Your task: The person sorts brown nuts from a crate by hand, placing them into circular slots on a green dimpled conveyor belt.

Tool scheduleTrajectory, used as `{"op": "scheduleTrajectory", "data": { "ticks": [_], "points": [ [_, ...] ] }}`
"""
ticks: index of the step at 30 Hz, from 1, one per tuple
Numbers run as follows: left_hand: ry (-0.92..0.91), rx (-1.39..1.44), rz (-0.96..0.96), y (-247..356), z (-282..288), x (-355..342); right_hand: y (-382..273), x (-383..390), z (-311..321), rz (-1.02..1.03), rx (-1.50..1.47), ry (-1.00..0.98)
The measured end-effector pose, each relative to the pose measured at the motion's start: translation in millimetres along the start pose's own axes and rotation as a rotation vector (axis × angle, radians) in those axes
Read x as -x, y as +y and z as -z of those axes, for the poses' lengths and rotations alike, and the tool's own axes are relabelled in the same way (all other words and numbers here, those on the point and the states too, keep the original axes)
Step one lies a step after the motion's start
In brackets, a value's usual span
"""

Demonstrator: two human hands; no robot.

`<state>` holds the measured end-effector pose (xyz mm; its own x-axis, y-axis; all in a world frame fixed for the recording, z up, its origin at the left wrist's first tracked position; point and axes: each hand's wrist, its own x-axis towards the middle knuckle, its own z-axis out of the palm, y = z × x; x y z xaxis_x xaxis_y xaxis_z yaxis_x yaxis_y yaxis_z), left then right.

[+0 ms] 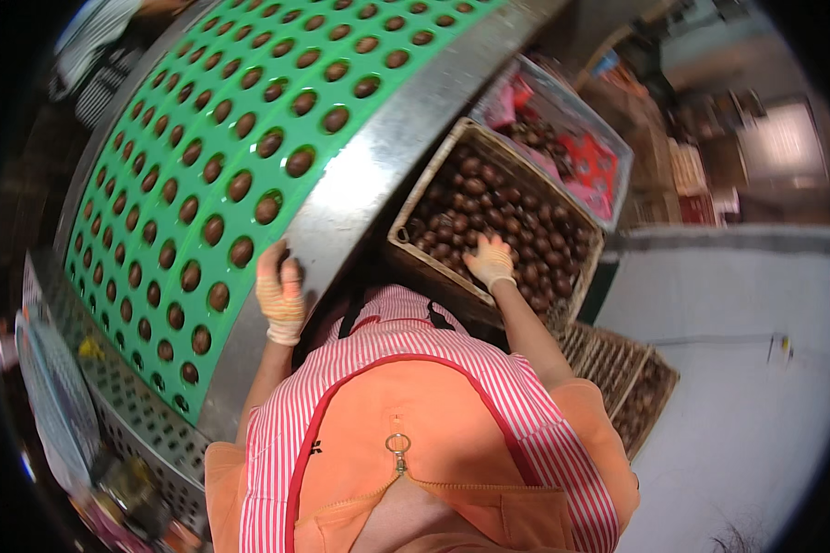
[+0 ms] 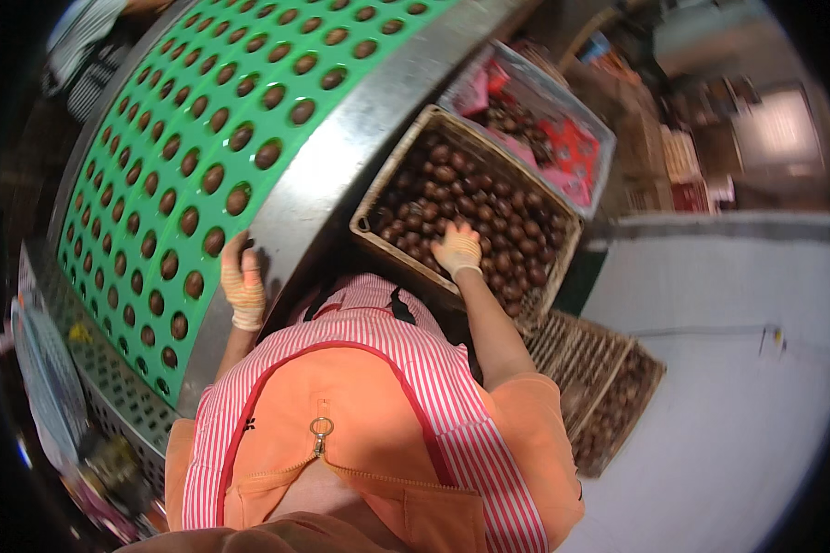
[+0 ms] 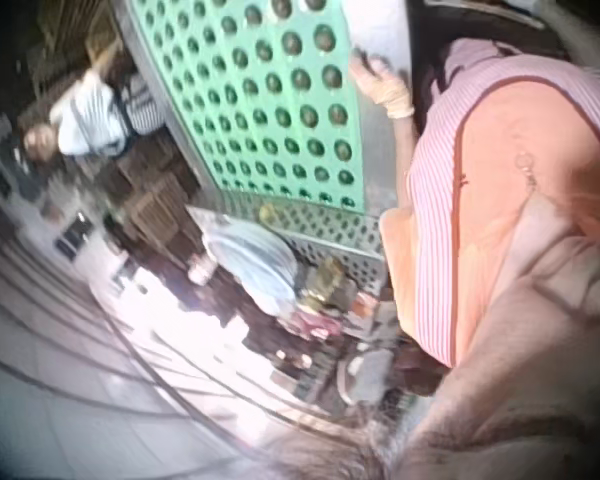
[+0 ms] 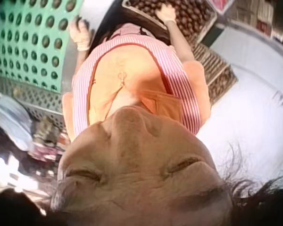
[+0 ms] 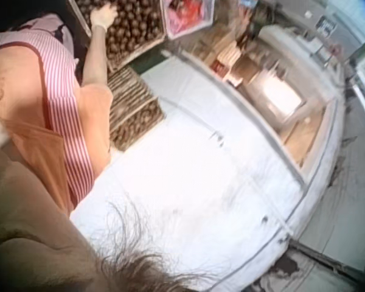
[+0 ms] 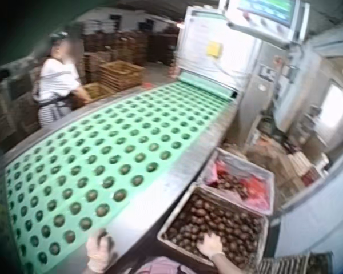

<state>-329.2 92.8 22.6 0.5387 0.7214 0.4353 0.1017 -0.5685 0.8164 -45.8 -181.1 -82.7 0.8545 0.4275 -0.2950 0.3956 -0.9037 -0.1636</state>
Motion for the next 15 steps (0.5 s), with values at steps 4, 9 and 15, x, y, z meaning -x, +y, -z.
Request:
{"op": "scheduleTrajectory", "data": {
  "ticks": [4, 9, 15],
  "points": [
    [-0.438, 0.182, -0.194, 38.7, -57.8, -23.7, -9.3, 34.7, 16.7, -0.063, -0.127, -0.074],
    [-0.889, 0.251, -0.194, 77.6, -122.5, -29.4, 12.4, 51.2, 40.9, 0.052, -0.356, -0.132],
    [-0.823, -0.034, -0.18, 57.6, -226.4, -58.0, 103.4, 23.8, 97.5, -0.351, -0.482, 0.462]
  ]
}}
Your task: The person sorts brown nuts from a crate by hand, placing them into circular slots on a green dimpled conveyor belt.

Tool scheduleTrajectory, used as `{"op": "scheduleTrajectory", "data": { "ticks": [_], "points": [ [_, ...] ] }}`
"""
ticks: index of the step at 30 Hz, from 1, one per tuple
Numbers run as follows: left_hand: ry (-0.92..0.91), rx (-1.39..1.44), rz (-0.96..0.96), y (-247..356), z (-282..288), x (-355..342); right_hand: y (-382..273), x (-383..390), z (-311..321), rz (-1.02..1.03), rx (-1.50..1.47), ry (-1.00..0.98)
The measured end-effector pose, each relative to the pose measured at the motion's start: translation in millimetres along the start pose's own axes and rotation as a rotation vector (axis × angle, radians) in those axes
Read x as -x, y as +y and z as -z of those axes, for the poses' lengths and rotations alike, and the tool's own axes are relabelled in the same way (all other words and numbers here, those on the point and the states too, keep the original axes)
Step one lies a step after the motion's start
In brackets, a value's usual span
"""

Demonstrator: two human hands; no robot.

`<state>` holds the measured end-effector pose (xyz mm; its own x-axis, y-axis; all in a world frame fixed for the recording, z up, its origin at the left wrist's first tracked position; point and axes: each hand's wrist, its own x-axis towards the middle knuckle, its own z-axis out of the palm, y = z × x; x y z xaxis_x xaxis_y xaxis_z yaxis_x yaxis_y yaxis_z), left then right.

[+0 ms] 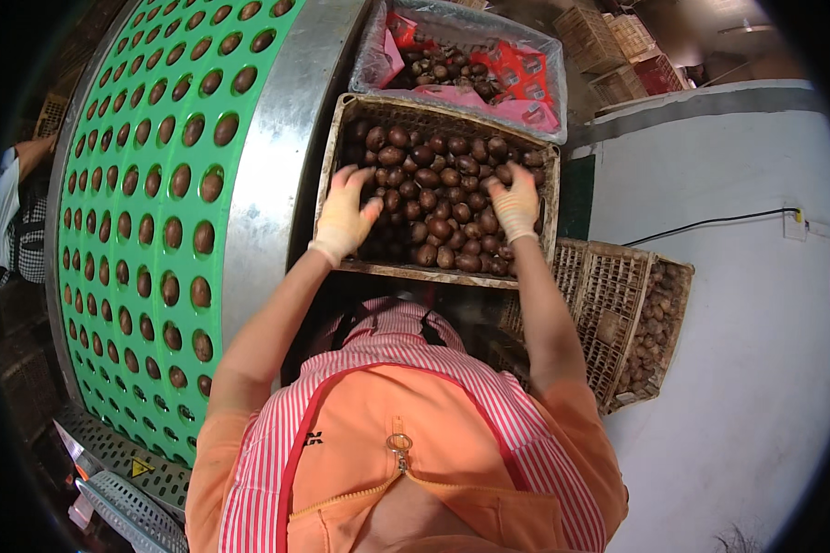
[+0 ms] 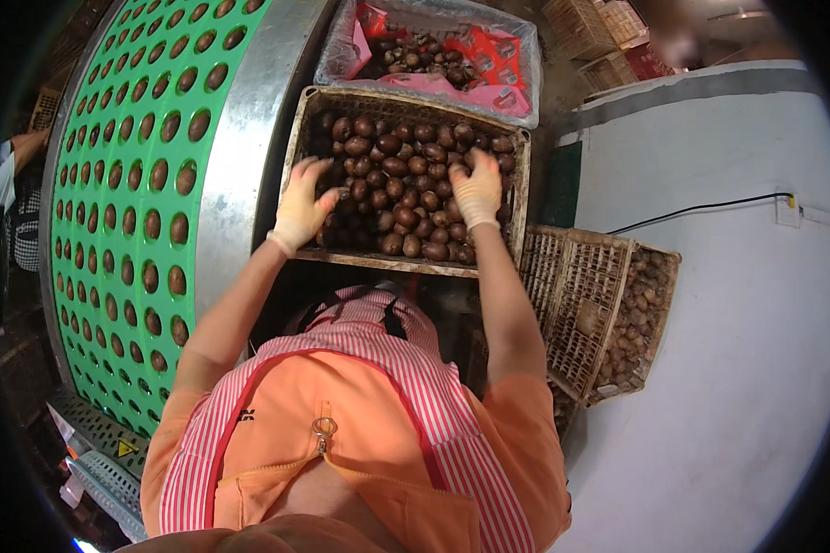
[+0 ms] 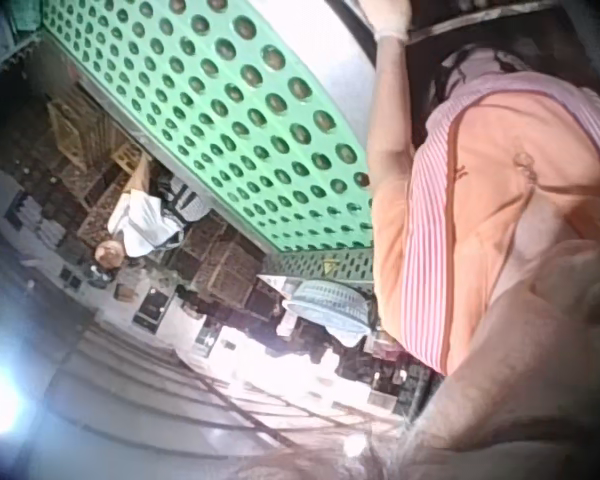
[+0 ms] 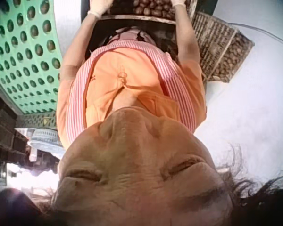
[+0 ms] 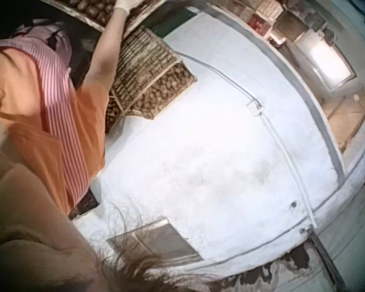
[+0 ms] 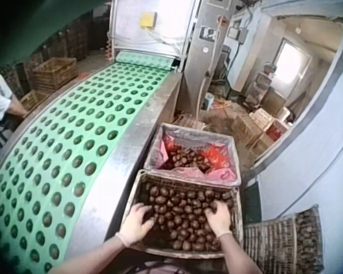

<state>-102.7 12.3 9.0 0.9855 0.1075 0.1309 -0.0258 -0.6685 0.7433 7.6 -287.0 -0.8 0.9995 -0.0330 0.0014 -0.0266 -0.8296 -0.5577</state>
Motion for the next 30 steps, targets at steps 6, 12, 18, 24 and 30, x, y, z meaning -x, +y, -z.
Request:
{"op": "scheduleTrajectory", "data": {
  "ticks": [6, 12, 18, 24, 30],
  "points": [
    [-0.345, -0.576, -0.09, -20.1, -39.6, -93.9, -14.3, -57.5, -15.1, -0.13, 0.134, -0.205],
    [-0.69, -0.6, 0.017, -34.5, -61.7, -142.9, -37.7, -85.6, -52.7, -0.192, 0.232, -0.47],
    [-0.739, -0.531, 0.115, -26.6, -73.9, -116.2, -29.0, -76.8, -84.0, -0.088, 0.045, -0.64],
    [-0.565, -0.182, 0.285, -52.6, -93.7, -73.9, -47.0, -66.5, -79.9, -0.08, -0.003, -0.775],
    [-0.575, 0.029, 0.385, -34.4, -85.2, -59.7, -24.1, -38.1, -106.5, -0.235, -0.201, -0.878]
  ]
}}
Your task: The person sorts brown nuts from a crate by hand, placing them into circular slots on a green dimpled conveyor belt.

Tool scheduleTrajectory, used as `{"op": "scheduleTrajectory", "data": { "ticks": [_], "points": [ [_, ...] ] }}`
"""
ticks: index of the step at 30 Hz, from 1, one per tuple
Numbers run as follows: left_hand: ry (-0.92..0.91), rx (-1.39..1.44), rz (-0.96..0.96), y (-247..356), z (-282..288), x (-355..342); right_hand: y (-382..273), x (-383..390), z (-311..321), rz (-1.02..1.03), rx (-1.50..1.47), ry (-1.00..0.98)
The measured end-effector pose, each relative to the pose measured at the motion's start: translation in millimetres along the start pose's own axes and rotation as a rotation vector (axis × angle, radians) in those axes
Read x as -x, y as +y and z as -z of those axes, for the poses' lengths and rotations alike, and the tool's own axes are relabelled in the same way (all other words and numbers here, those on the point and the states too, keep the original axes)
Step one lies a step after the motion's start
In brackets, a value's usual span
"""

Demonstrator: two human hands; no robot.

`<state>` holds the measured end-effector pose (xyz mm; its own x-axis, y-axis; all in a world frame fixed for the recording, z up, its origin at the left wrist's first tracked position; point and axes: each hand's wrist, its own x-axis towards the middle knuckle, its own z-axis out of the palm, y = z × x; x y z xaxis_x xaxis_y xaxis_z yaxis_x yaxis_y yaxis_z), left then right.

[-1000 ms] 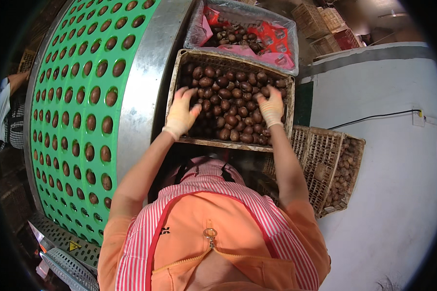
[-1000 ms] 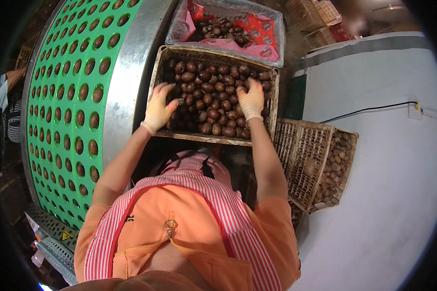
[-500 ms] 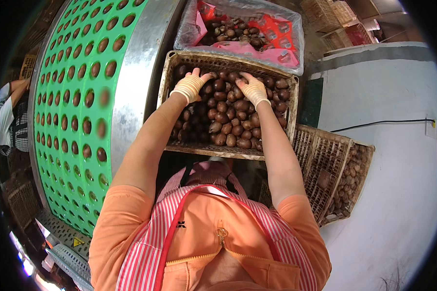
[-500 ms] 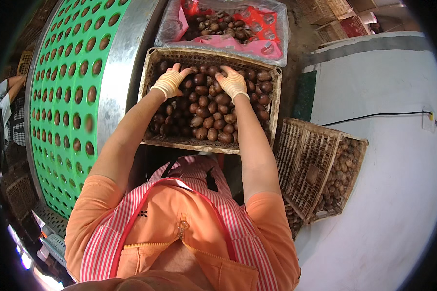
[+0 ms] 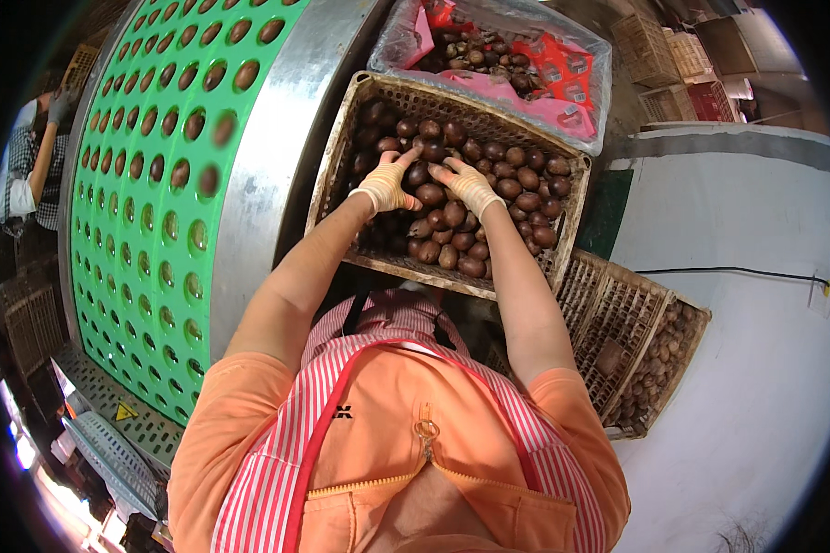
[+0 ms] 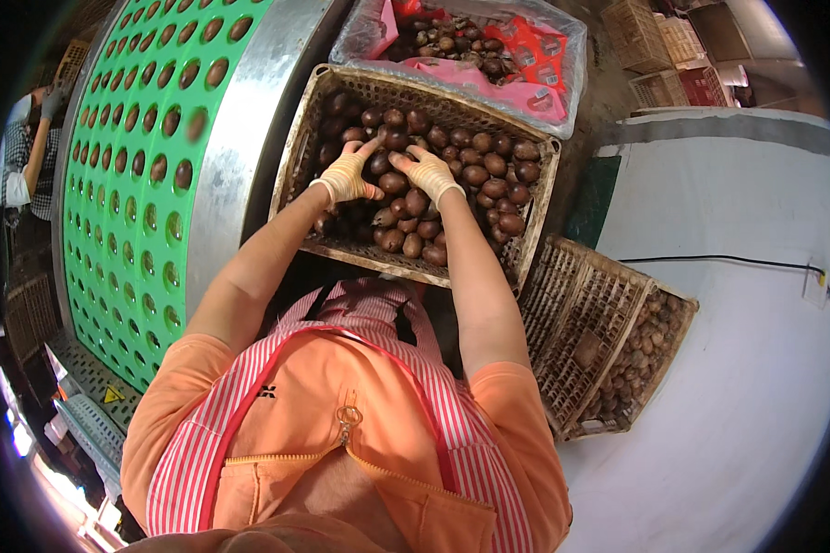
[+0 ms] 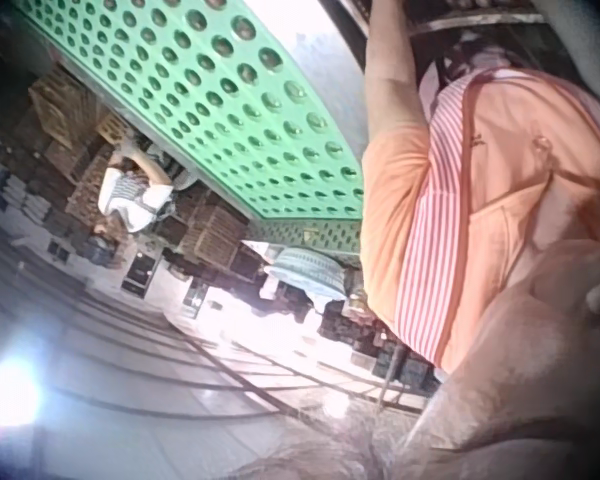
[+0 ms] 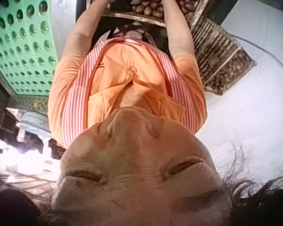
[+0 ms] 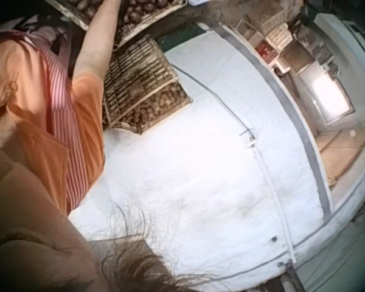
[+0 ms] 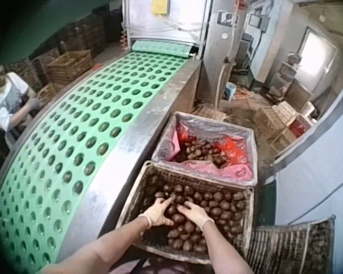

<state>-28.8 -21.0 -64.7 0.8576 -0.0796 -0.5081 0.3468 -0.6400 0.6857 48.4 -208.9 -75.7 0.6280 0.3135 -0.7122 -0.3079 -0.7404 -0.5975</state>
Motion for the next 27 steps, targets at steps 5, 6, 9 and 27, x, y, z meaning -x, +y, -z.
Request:
{"op": "scheduleTrajectory", "data": {
  "ticks": [5, 6, 9, 27],
  "points": [
    [-0.119, -0.091, 0.056, 11.3, 4.4, 12.5, -24.0, 28.9, 6.2, -0.087, -0.147, -0.313],
    [-0.114, -0.087, 0.069, 8.7, 3.8, 13.5, -24.6, 29.3, 3.3, -0.094, -0.264, -0.34],
    [-0.107, 0.044, 0.043, -2.6, -0.2, 18.3, -3.4, 17.3, -14.3, -0.068, -0.645, -0.389],
    [0.085, 0.644, -0.057, 13.8, 3.9, 63.7, -44.2, 66.8, -41.4, -0.097, -1.054, -0.183]
  ]
}}
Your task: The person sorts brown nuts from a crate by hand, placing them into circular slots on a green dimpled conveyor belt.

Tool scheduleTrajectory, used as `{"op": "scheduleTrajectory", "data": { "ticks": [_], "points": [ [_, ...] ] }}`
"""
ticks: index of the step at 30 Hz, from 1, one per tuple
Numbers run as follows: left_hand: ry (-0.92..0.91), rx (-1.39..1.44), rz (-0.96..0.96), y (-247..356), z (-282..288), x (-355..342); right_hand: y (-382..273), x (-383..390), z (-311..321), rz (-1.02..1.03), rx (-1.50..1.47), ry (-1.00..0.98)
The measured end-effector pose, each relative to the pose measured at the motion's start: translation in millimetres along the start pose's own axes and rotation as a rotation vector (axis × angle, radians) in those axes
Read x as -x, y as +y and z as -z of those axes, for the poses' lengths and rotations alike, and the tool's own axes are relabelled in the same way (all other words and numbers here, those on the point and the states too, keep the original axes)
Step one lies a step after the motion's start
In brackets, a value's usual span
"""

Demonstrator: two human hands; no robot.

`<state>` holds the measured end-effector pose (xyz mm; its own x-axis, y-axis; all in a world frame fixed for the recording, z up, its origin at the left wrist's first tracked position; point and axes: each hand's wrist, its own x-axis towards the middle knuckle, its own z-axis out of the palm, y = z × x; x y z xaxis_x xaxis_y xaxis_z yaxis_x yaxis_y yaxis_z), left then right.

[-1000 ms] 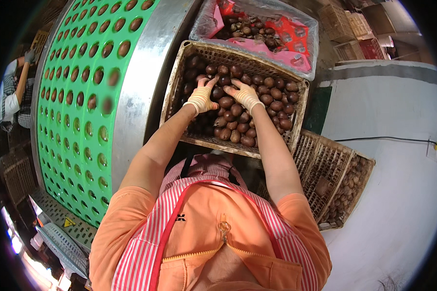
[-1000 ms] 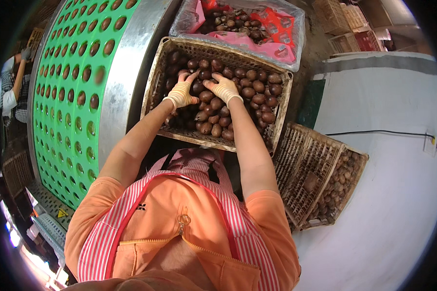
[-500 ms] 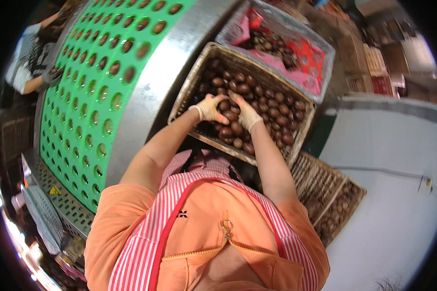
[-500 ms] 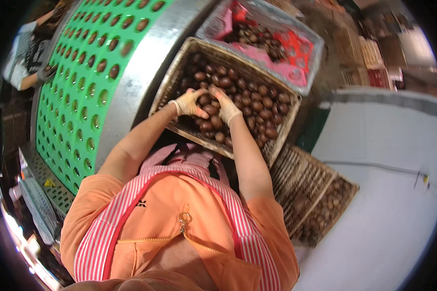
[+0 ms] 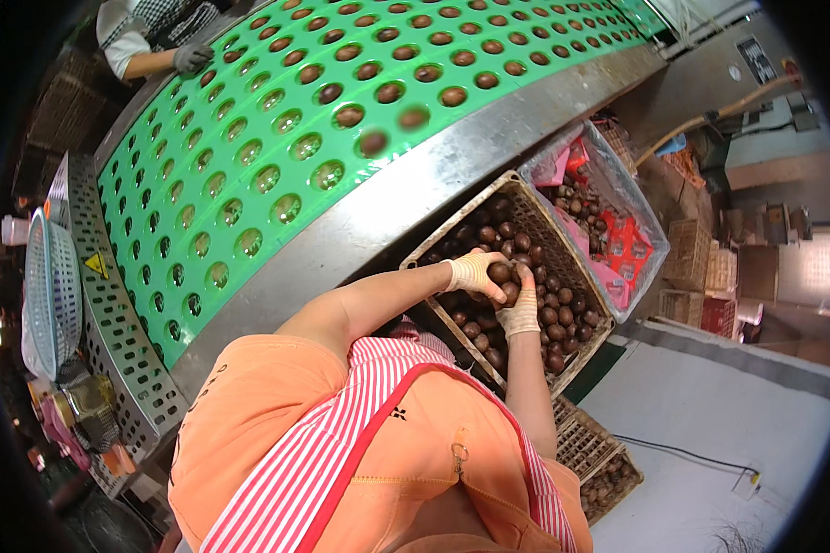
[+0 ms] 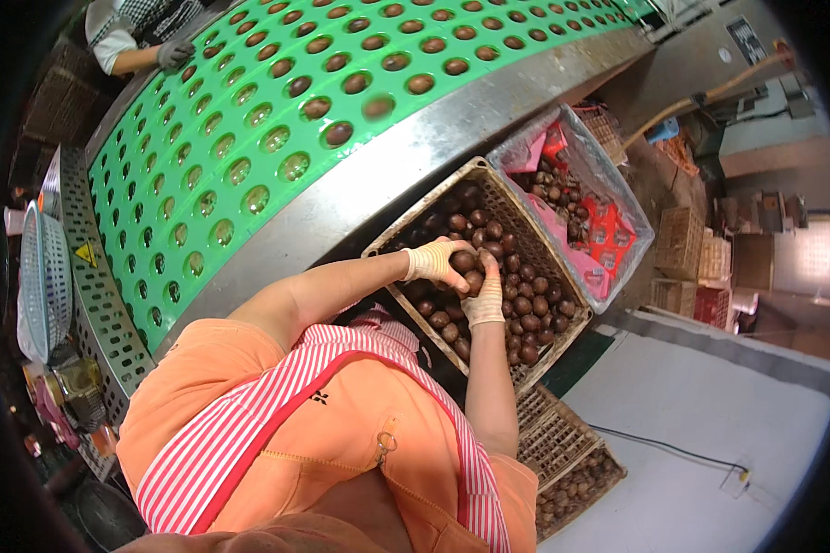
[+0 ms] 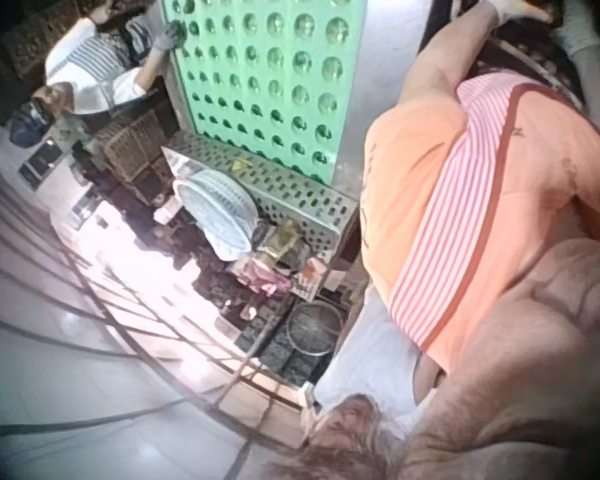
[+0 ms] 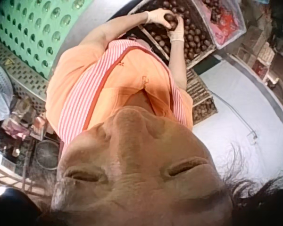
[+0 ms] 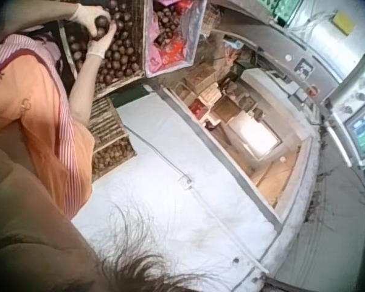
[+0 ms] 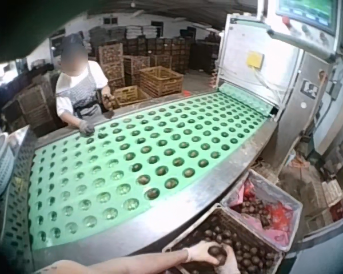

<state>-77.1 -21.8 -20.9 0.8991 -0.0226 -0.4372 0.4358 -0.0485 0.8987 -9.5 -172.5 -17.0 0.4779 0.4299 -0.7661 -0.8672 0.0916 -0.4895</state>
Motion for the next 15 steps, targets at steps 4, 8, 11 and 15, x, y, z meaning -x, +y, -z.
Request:
{"op": "scheduleTrajectory", "data": {
  "ticks": [4, 8, 11, 15],
  "points": [
    [0.039, 0.14, -0.112, 18.4, 24.9, 23.8, -12.1, 27.6, -55.6, 0.101, 0.007, -0.082],
    [0.431, -0.046, -0.503, 4.3, 78.1, 43.5, -11.7, 18.7, -122.7, 0.309, 0.263, -0.263],
    [0.604, -0.13, -0.523, 28.3, 143.7, 113.8, 1.4, 14.8, -204.4, 0.299, 0.325, -0.452],
    [0.895, -0.169, -0.531, -19.6, 217.5, 184.8, 66.9, -4.6, -310.2, 0.206, 0.415, -0.68]
  ]
}}
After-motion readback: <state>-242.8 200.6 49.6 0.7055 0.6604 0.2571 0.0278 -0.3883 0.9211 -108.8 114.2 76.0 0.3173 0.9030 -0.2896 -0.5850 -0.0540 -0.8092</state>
